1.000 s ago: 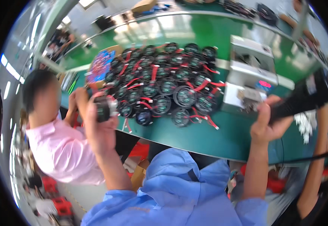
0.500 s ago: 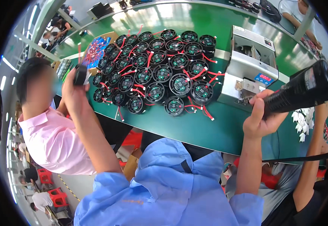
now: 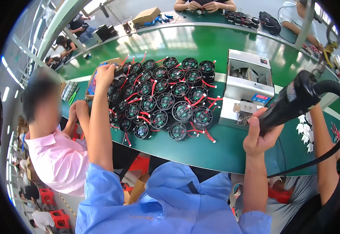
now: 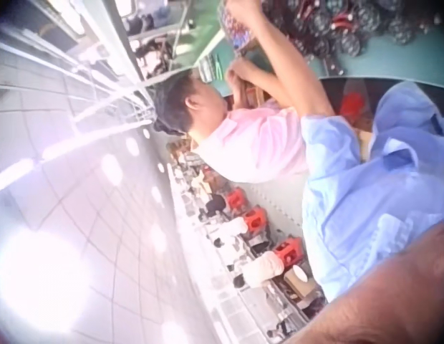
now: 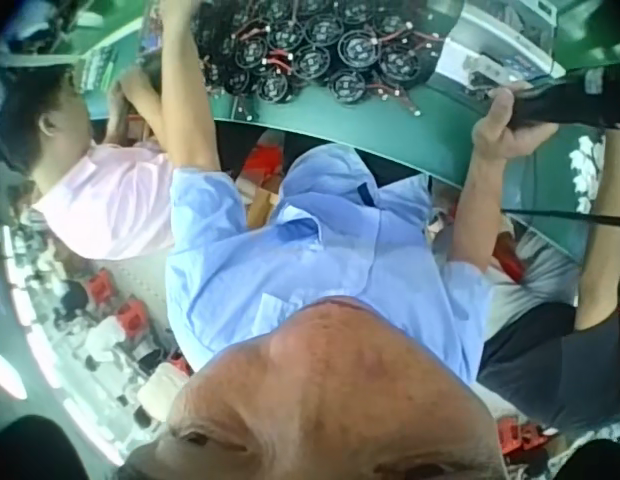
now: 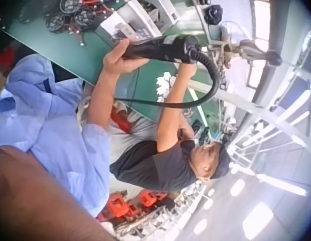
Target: Assembling small electronic components on a production line using an electric screwdriver.
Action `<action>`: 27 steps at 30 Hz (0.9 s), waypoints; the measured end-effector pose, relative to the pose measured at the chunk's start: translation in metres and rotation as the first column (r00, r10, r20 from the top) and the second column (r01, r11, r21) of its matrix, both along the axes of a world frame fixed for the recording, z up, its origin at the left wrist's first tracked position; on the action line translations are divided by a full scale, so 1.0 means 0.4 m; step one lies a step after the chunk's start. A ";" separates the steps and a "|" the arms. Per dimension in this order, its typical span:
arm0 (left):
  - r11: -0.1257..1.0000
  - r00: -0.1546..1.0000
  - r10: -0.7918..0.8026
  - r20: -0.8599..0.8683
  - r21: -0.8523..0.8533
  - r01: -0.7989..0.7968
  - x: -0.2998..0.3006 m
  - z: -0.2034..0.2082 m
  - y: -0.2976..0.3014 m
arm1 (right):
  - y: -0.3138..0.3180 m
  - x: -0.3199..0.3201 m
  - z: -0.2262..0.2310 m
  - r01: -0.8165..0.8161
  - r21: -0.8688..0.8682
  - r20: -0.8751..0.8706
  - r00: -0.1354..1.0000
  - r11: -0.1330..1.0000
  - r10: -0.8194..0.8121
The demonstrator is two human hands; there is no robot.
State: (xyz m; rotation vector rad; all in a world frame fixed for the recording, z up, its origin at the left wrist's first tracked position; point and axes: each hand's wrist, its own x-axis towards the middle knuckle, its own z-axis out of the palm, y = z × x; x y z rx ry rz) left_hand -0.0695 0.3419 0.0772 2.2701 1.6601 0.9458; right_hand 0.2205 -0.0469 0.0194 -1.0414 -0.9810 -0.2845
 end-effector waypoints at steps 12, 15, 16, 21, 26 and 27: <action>0.900 0.599 -0.415 0.685 0.408 0.156 -0.010 0.124 -0.437 | -0.002 0.019 -0.029 0.124 -0.108 0.044 0.992 0.986 -0.120; 0.462 -0.101 -0.749 0.655 0.626 0.628 -0.093 0.191 -0.582 | -0.008 0.023 -0.019 0.117 -0.109 0.032 0.993 0.987 -0.114; 0.443 -0.125 -0.748 0.652 0.630 0.637 -0.063 0.197 -0.632 | -0.006 0.028 -0.025 0.145 -0.106 0.036 0.989 0.984 -0.142; 0.051 -0.428 -0.897 0.111 0.987 0.150 0.054 0.213 -0.842 | -0.020 0.019 -0.021 0.074 -0.135 0.065 0.996 0.988 -0.065; -0.030 -0.627 -0.773 0.101 0.980 0.195 0.064 0.223 -0.834 | -0.022 0.028 -0.022 0.115 -0.107 0.127 0.987 0.988 -0.101; -0.050 -0.673 -0.731 0.115 0.974 0.222 0.066 0.222 -0.830 | -0.024 0.032 -0.023 0.126 -0.103 0.138 0.984 0.987 -0.111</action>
